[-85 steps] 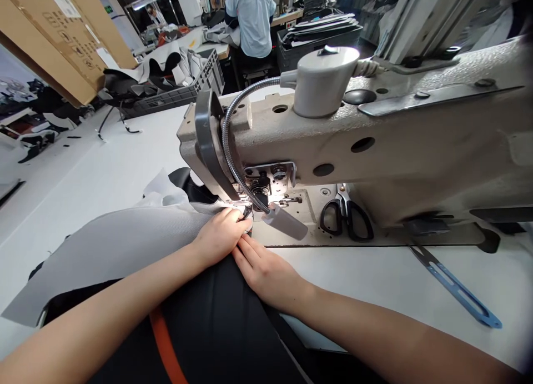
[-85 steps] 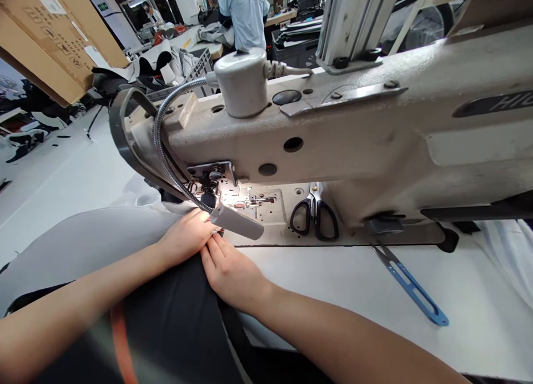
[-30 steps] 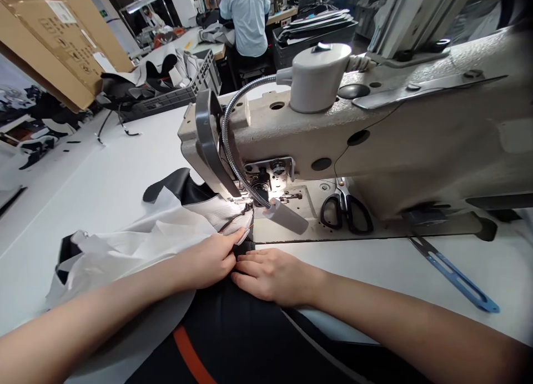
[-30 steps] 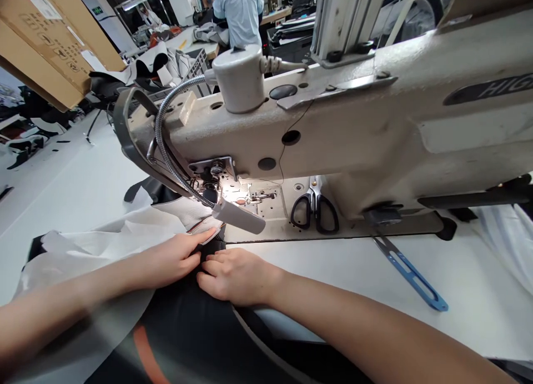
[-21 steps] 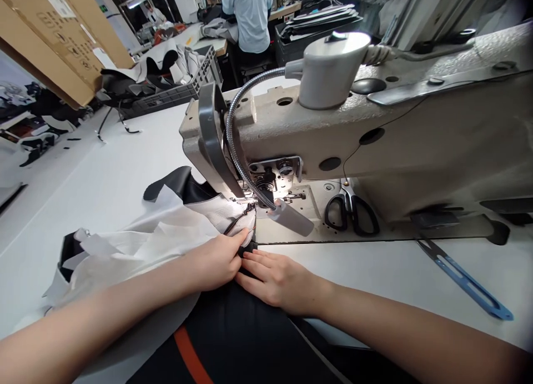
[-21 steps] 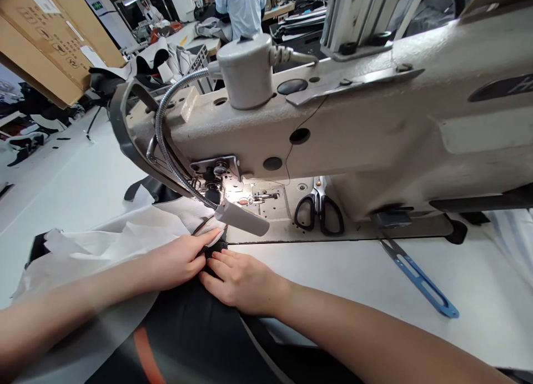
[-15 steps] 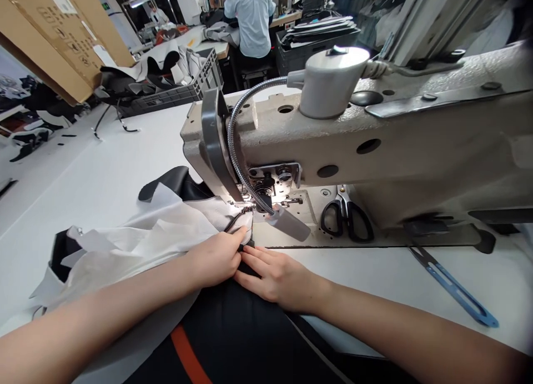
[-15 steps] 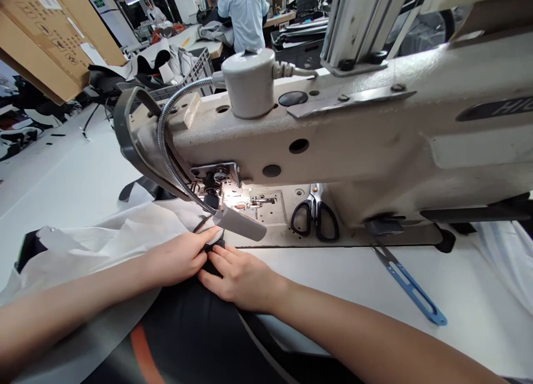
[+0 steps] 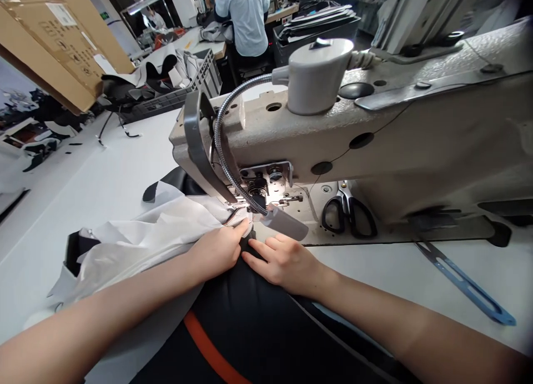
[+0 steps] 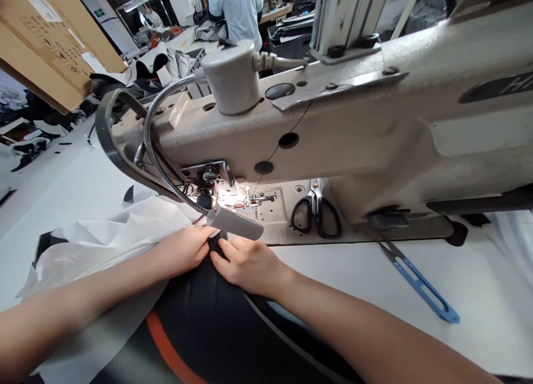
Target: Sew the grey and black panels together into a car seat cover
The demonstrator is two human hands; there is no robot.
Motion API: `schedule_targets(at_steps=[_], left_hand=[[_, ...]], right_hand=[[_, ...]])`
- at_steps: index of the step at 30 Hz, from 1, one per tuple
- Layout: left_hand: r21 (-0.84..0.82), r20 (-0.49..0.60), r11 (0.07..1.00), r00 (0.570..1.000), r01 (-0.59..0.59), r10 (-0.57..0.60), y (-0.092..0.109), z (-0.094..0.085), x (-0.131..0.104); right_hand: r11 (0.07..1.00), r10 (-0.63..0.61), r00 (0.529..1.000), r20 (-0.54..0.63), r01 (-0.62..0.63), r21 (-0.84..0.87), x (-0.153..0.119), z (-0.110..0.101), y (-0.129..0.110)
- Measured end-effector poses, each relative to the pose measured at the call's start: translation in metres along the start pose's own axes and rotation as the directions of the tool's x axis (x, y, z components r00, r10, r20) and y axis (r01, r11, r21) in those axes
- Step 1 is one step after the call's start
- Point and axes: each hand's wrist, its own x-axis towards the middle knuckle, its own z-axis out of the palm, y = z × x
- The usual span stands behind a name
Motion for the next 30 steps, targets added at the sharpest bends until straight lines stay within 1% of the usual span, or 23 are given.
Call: schedule_targets(at_steps=[3, 6, 9, 12, 15, 17, 19, 20, 21, 23, 24, 25, 26, 27, 29, 30], left_hand=[[0.014, 0.006, 1.0, 1.0, 0.018, -0.018, -0.002, -0.004, 0.006], [0.087, 0.001, 0.996, 1.0, -0.003, 0.003, -0.005, -0.009, 0.014], [0.163, -0.017, 0.986, 1.0, -0.019, 0.022, -0.006, -0.011, 0.019], [0.207, -0.024, 0.978, 1.0, -0.015, 0.021, -0.003, -0.01, 0.017], [0.191, -0.053, 0.981, 0.999, 0.017, -0.007, 0.001, -0.009, 0.01], [0.095, -0.047, 0.995, 0.999, 0.0, 0.005, -0.002, -0.011, 0.005], [-0.098, -0.03, 0.994, 0.998, -0.055, 0.053, -0.011, -0.018, 0.0], [-0.225, -0.02, 0.971, 0.997, -0.076, 0.074, -0.018, -0.023, -0.001], [-0.359, -0.007, 0.93, 0.997, -0.075, 0.078, -0.025, -0.028, -0.002], [-0.582, 0.038, 0.813, 0.998, -0.011, 0.04, -0.036, -0.038, -0.003], [-0.641, 0.062, 0.767, 0.998, 0.029, 0.014, -0.038, -0.041, -0.004], [-0.653, 0.07, 0.755, 0.997, 0.052, -0.008, -0.038, -0.042, -0.004], [-0.621, 0.055, 0.782, 0.998, 0.052, -0.022, -0.035, -0.041, -0.005], [-0.542, 0.026, 0.84, 0.999, 0.034, -0.023, -0.029, -0.037, -0.006], [-0.292, 0.003, 0.956, 1.0, 0.006, -0.005, -0.011, -0.026, -0.009], [-0.16, 0.024, 0.987, 1.0, 0.014, -0.01, -0.002, -0.019, -0.011]], right_hand=[[1.0, 0.009, 1.0, 0.017, -0.009, 0.004, -0.001, -0.002, 0.003], [0.999, 0.046, 0.999, 0.022, -0.046, 0.006, 0.0, -0.004, 0.01], [0.998, 0.061, 0.998, 0.003, -0.061, 0.007, 0.002, -0.004, 0.015], [0.998, 0.058, 0.998, 0.0, -0.058, 0.009, 0.002, -0.003, 0.017], [0.998, 0.045, 0.998, 0.032, -0.046, 0.036, -0.002, -0.008, 0.02], [0.995, 0.003, 0.994, 0.112, -0.015, 0.102, -0.006, -0.015, 0.024], [0.98, -0.06, 0.975, 0.215, 0.017, 0.199, -0.009, -0.021, 0.027], [0.972, -0.081, 0.963, 0.255, 0.02, 0.233, -0.01, -0.022, 0.027], [0.97, -0.086, 0.957, 0.277, 0.016, 0.244, -0.01, -0.022, 0.026], [0.98, -0.066, 0.957, 0.283, 0.01, 0.197, -0.01, -0.018, 0.021], [0.988, -0.057, 0.96, 0.275, 0.015, 0.151, -0.009, -0.015, 0.017], [0.995, -0.051, 0.963, 0.266, 0.024, 0.101, -0.009, -0.012, 0.013], [0.998, -0.051, 0.965, 0.257, 0.038, 0.055, -0.008, -0.009, 0.009], [0.998, -0.056, 0.968, 0.245, 0.054, 0.017, -0.007, -0.007, 0.005], [0.998, -0.048, 0.977, 0.207, 0.058, -0.039, -0.006, -0.004, 0.001], [0.997, -0.039, 0.983, 0.181, 0.049, -0.052, -0.006, -0.004, 0.0]])
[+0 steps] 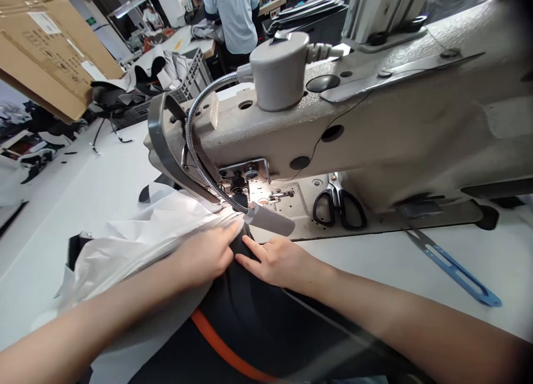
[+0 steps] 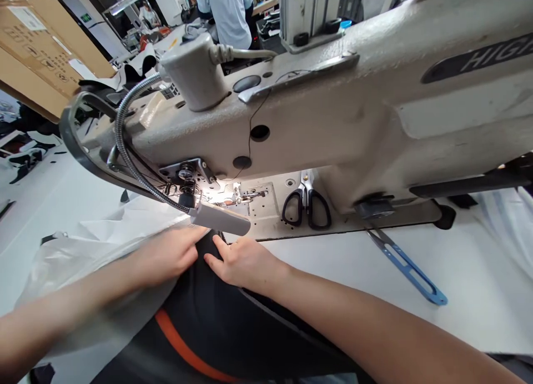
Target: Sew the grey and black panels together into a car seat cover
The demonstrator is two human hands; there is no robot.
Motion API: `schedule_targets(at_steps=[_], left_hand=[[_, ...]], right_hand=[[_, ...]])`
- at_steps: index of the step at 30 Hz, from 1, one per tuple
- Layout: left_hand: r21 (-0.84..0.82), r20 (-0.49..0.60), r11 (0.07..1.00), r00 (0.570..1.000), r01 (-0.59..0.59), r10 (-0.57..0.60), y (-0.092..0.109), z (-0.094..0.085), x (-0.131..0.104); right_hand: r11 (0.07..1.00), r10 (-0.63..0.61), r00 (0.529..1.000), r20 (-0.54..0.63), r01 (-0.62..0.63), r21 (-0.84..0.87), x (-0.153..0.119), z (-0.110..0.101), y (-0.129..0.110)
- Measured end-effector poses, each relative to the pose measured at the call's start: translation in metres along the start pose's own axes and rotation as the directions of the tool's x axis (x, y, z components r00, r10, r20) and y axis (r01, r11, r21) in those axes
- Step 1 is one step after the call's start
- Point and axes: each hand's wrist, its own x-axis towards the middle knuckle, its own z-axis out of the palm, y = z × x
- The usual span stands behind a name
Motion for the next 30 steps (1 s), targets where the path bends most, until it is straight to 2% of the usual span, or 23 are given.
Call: schedule_targets(at_steps=[2, 4, 7, 10, 13, 16, 20, 22, 24, 28, 30], left_hand=[[0.195, 0.066, 0.98, 0.996, 0.042, -0.056, 0.013, 0.013, -0.003], [0.262, 0.114, 0.963, 0.989, 0.058, -0.09, 0.019, 0.018, -0.005], [0.237, 0.116, 0.971, 0.992, 0.023, -0.052, 0.016, 0.013, -0.002], [0.235, 0.055, 0.972, 0.998, -0.013, 0.0, 0.01, 0.006, 0.006], [0.27, 0.005, 0.963, 1.0, -0.001, 0.0, 0.01, 0.006, 0.015], [0.276, -0.005, 0.961, 1.0, -0.004, 0.006, 0.01, 0.006, 0.016], [0.109, 0.076, 0.993, 0.997, -0.041, 0.032, 0.002, 0.002, 0.006], [-0.009, 0.092, 0.998, 0.994, -0.057, 0.058, -0.002, 0.001, 0.001], [-0.048, 0.066, 0.997, 0.996, -0.059, 0.062, -0.003, 0.004, 0.0], [0.117, 0.035, 0.993, 0.999, 0.022, -0.027, 0.007, 0.014, 0.002], [0.137, 0.049, 0.99, 0.998, 0.033, -0.04, 0.011, 0.015, 0.004]], right_hand=[[1.0, 0.016, 0.999, -0.051, -0.016, 0.003, -0.001, -0.001, 0.001], [0.999, 0.028, 0.997, -0.077, -0.026, 0.024, -0.003, -0.003, 0.005], [0.998, 0.05, 0.995, -0.09, -0.045, 0.054, -0.004, -0.005, 0.011], [0.996, 0.066, 0.989, -0.13, -0.058, 0.062, -0.001, -0.006, 0.016], [0.995, 0.097, 0.982, -0.165, -0.089, 0.055, 0.001, -0.007, 0.021], [0.991, 0.066, 0.992, -0.107, -0.053, 0.121, -0.003, -0.008, 0.029], [0.965, -0.094, 0.995, 0.017, 0.087, 0.246, -0.011, -0.009, 0.036], [0.976, -0.086, 0.996, 0.019, 0.081, 0.203, -0.012, -0.009, 0.035], [0.988, -0.059, 0.998, -0.013, 0.06, 0.142, -0.01, -0.008, 0.031], [0.996, -0.019, 0.998, -0.066, 0.025, 0.091, -0.006, -0.006, 0.023], [0.996, 0.006, 0.997, -0.074, 0.0, 0.084, -0.006, -0.004, 0.02]])
